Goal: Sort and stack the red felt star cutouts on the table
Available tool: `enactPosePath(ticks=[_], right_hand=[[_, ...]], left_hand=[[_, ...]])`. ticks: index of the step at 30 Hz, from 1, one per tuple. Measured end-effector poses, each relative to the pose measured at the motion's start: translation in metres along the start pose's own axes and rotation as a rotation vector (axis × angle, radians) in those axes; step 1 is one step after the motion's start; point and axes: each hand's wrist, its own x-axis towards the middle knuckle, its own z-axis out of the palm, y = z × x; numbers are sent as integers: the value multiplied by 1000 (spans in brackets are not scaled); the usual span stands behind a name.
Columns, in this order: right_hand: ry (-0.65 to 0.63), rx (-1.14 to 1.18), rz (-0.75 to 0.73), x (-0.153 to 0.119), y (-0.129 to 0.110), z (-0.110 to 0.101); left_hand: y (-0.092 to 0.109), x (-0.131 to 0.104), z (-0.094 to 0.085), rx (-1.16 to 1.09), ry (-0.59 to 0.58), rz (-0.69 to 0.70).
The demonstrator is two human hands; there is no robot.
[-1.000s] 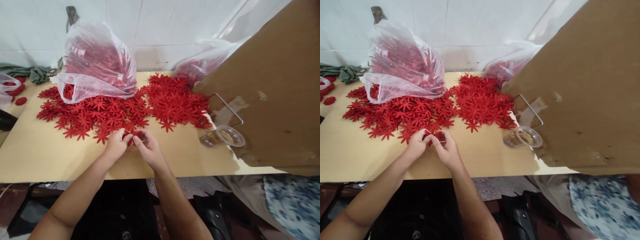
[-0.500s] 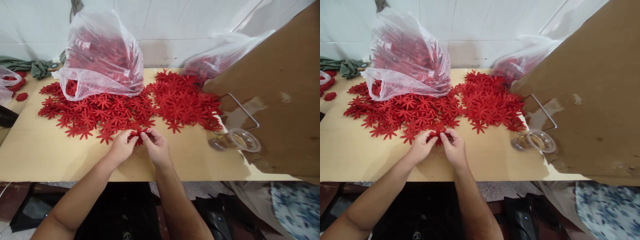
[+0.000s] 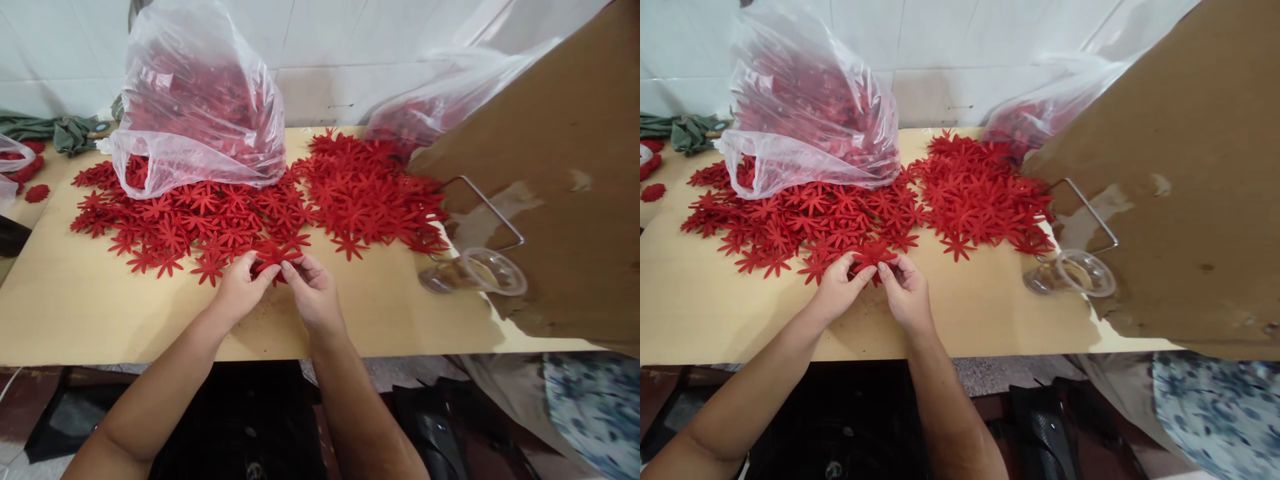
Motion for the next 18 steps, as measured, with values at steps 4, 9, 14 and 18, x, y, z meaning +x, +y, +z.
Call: enactPosePath(ticks=[4,9,14,18], right_hand=[[-37,-5,12,-2,3,3],[-34,-63,13,-6,7,12],[-91,34,45,-10,10,20],[-193,84,131,-12,13,20]], left_hand=[[4,1,1,-232,-20,-16],[4,6,1,-330,94,-116],[7,6,0,-315,190,-174],[10,5,-1,-310,231,-191]])
